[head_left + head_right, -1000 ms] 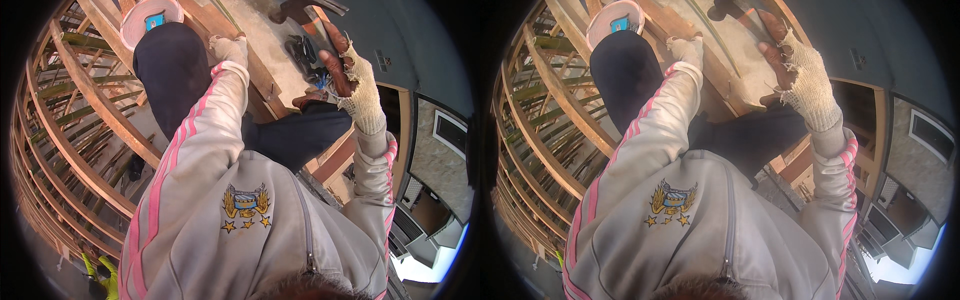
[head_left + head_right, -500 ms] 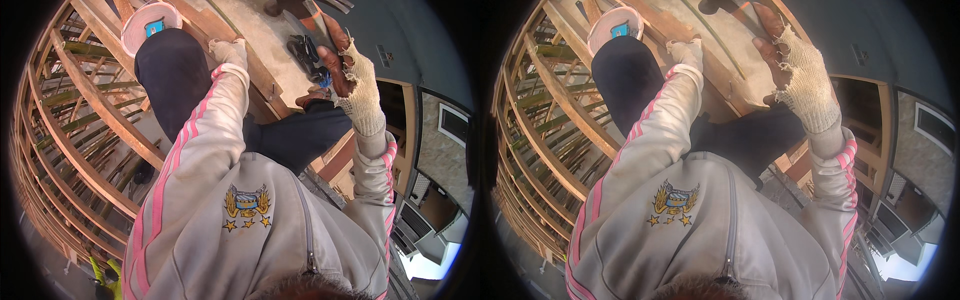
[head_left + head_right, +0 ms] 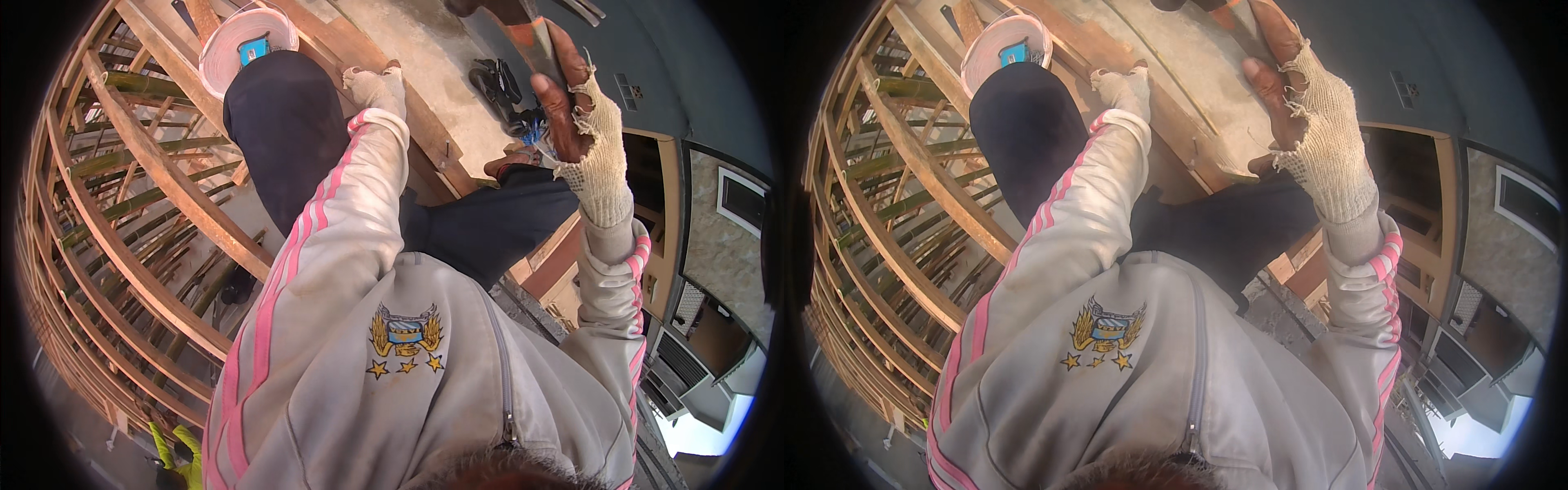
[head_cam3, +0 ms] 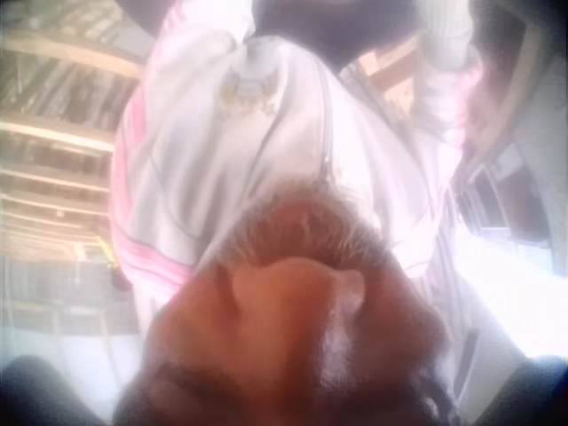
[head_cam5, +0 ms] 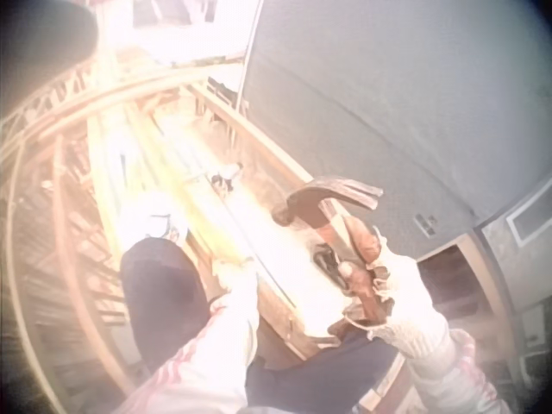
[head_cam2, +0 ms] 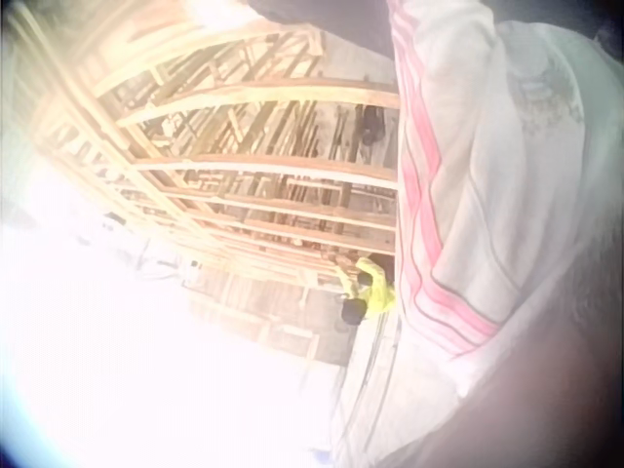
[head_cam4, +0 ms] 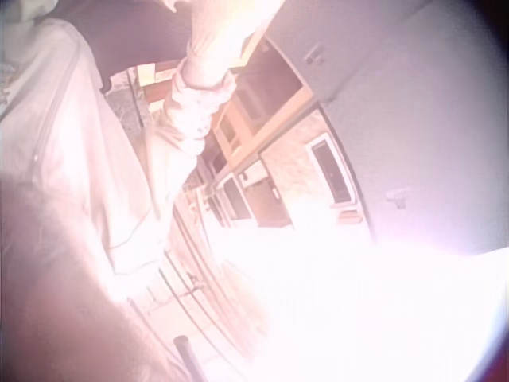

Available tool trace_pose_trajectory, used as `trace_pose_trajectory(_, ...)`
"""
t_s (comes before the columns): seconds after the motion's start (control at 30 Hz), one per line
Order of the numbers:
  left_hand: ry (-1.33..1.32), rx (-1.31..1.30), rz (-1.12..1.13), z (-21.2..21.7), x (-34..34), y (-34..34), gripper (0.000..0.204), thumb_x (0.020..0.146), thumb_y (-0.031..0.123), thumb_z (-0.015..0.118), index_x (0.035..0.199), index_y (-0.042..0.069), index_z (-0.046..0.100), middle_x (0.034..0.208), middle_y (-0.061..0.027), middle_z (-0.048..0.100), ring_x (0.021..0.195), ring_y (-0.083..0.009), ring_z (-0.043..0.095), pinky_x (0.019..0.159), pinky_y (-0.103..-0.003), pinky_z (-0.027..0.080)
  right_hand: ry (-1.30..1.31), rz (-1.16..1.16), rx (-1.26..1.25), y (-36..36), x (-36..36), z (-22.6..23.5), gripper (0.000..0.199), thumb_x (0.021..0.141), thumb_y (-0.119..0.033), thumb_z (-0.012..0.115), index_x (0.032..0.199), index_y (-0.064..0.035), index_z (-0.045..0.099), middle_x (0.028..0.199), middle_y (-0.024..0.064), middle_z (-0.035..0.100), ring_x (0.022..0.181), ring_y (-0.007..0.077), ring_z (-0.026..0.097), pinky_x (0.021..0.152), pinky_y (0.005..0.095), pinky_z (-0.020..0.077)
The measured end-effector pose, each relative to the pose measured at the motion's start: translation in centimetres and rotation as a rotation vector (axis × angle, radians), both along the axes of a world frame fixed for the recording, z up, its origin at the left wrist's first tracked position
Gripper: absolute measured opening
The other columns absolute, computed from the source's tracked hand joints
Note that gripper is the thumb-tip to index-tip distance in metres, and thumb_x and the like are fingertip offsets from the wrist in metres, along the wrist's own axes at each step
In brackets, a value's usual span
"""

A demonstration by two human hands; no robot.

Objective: The person is assembling a wooden structure by hammering nails into wooden planks. They repeatedly pick up nails from a bucket and secure the planks together using a hammer.

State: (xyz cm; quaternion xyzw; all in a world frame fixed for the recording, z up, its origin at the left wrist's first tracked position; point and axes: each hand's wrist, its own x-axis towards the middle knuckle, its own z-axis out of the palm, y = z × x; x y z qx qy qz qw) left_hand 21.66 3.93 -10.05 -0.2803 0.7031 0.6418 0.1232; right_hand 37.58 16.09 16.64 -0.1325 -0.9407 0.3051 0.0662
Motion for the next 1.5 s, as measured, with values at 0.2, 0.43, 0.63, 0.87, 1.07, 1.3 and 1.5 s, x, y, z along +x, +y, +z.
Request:
trace_pose_trajectory(0.2,0.068,-0.326,0.02,-1.9,0.1,-0.3,0.084,0.067,0.023,0.09,0.133,0.0,0.044,0.13,-0.0223,0.056,0.115,-0.038,0.061,0.098,-0.046,0.051,0.158,0.018,0.011,-0.6,1.8,-4.1,0.053,0.104,-0.026,0.061,0.153,-0.014,0.047,0.089,0.0135,0.067,0.075,0.0205,0.064,0.068,0.0366,0.0509)
trace_pose_trajectory(0.43,0.178,-0.359,0.034,-2.3,0.2,0.0,0.083,0.064,0.019,0.089,0.132,-0.002,0.045,0.119,-0.0239,0.06,0.113,-0.0404,0.06,0.099,-0.045,0.051,-0.51,0.179,0.091,1.9,5.9,-10.9,0.036,0.103,-0.024,0.064,0.135,-0.0071,0.062,0.082,0.0146,0.071,0.078,0.0275,0.071,0.071,0.0396,0.0537)
trace_pose_trajectory(0.63,0.098,-0.232,0.013,-2.5,0.4,0.2,0.088,0.069,0.022,0.091,0.137,-0.002,0.041,0.128,-0.0231,0.059,0.117,-0.0381,0.061,0.098,-0.043,0.052,0.167,0.103,0.356,1.4,0.2,0.7,0.039,0.102,-0.024,0.065,0.139,-0.0116,0.059,0.102,0.0164,0.07,0.093,0.0288,0.07,0.078,0.0381,0.0554)
trace_pose_trajectory(0.87,0.143,-0.371,-0.036,-3.1,0.5,-0.1,0.099,0.069,0.025,0.091,0.145,-0.002,0.034,0.128,-0.0238,0.056,0.117,-0.0386,0.061,0.098,-0.045,0.052,-0.036,0.341,0.409,-2.3,2.5,-5.3,0.04,0.101,-0.022,0.06,0.14,-0.0155,0.057,0.084,0.0159,0.062,0.081,0.0306,0.066,0.073,0.0392,0.0535)
trace_pose_trajectory(1.07,0.145,-0.336,-0.045,-1.2,0.8,-0.3,0.093,0.067,0.034,0.091,0.137,0.0,0.039,0.131,-0.0268,0.052,0.118,-0.0388,0.06,0.096,-0.045,0.053,-0.385,0.052,-0.047,0.6,4.6,-3.4,0.047,0.104,-0.031,0.061,0.146,-0.0124,0.053,0.087,0.0133,0.071,0.074,0.0229,0.068,0.069,0.0371,0.0527)
trace_pose_trajectory(1.3,0.073,-0.233,-0.055,-3.6,0.2,0.0,0.092,0.068,0.034,0.091,0.133,-0.006,0.04,0.131,-0.0248,0.053,0.12,-0.0394,0.059,0.099,-0.045,0.05,0.495,-0.091,-0.273,-2.5,-1.7,5.2,0.056,0.104,-0.038,0.063,0.149,-0.0089,0.049,0.078,0.0036,0.06,0.06,0.0092,0.054,0.054,0.0274,0.044)
trace_pose_trajectory(1.5,0.137,-0.404,-0.06,-1.9,0.7,-0.3,0.096,0.068,0.03,0.091,0.14,-0.004,0.038,0.132,-0.0248,0.052,0.127,-0.0397,0.052,0.106,-0.046,0.045,-0.491,0.246,0.021,-0.7,3.4,-7.5,0.05,0.101,-0.022,0.061,0.149,-0.0148,0.051,0.088,0.0111,0.07,0.076,0.0242,0.068,0.069,0.0363,0.0528)
